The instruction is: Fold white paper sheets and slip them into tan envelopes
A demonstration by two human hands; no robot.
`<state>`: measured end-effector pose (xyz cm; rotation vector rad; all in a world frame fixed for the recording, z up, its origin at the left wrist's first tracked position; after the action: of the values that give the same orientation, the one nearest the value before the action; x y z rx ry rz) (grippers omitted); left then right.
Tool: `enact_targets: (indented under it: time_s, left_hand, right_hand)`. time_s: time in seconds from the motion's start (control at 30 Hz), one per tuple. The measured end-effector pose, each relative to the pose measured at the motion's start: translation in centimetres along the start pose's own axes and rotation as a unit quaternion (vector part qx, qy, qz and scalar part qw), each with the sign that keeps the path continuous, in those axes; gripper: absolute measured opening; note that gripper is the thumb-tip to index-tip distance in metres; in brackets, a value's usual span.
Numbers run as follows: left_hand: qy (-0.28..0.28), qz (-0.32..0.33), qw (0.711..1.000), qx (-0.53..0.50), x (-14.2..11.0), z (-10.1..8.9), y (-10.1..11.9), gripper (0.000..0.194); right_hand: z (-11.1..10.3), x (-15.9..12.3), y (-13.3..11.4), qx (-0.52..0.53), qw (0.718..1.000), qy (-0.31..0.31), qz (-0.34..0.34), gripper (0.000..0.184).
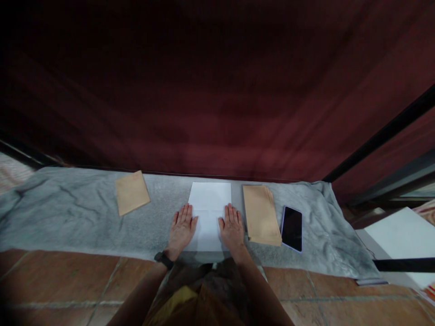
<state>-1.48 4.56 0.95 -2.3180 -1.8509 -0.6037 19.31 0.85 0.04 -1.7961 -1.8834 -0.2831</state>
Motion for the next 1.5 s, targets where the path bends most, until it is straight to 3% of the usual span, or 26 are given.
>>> enact_targets:
  time_s: [0.37,0.53,0.77,0.93,1.5]
  left_hand:
    - [-0.008,-0.007,1.000,0.015,0.3,-0.1,0.2,0.058]
    - [-0.014,-0.022,1.000,0.012,1.3,-0.2,0.8,0.059]
    - [-0.086,0.045,0.995,-0.002,2.9,1.0,3.7,0.057]
    - [-0.127,0.062,0.990,0.002,3.8,2.2,4.3,0.056]
    - [-0.167,0.024,0.986,-0.002,7.7,4.5,3.5,0.057]
  right_hand:
    - [0.1,-0.3,0.5,0.005,1.000,0.011,0.011,0.055]
    - [0.6,0.9,0.3,0.037,0.999,0.016,0.036,0.052]
    - [2.4,3.5,-2.5,0.080,0.992,-0.102,0.008,0.053]
    - [3.3,4.5,-3.2,0.071,0.984,-0.162,0.001,0.053]
    - [5.4,8.1,-2.2,0.036,0.980,-0.194,0.012,0.055]
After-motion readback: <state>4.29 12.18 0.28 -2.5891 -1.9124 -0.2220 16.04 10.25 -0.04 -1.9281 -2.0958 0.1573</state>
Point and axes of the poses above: each hand's wrist, its own x-axis towards the middle knuckle, its own z-axis out of the palm, y = z × x, the point moved 6 cm from there along x, towards the middle knuckle, and after that the axes turned 5 degrees about y, right-handed, at the moved point
